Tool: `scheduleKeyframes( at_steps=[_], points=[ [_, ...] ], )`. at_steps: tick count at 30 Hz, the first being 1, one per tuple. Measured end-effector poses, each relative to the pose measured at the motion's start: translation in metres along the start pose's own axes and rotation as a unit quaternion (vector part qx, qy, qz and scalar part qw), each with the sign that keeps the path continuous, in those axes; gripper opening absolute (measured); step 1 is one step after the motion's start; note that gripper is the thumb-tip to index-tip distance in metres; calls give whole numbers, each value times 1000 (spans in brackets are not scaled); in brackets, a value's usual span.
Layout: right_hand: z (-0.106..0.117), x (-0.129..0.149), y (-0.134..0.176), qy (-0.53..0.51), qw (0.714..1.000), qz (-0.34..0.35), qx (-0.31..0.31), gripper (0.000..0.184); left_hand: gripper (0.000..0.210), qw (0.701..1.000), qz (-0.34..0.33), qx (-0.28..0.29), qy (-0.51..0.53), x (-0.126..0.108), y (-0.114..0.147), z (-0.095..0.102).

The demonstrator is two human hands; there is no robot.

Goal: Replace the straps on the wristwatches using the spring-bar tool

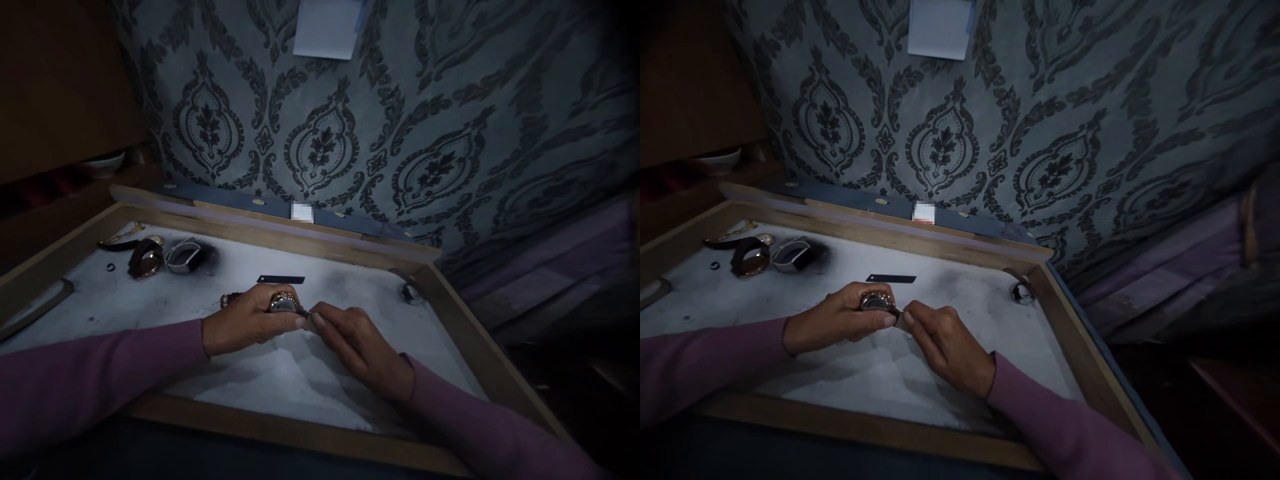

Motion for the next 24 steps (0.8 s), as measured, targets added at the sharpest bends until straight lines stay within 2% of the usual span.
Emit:
scheduleKeyframes(
  at_steps=[20, 24],
  points=[
    [-1, -1, 0, 13, 1000, 10, -3, 27, 23, 1000, 23, 7, 10, -3, -1, -1],
    [-2, -2, 1, 16, 1000, 9, 0, 27, 24, 999, 31, 5, 41, 0, -2, -1]
  ],
)
Point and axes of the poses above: each hand's wrist, its own y-axis away from the middle knuckle, its own z-axis out of the back of the hand, x = y × z, the point moved 2 cm from there along -y, towards the middle knuckle, and after that the axes turned 7 degrees about y, right-handed, at the moved point
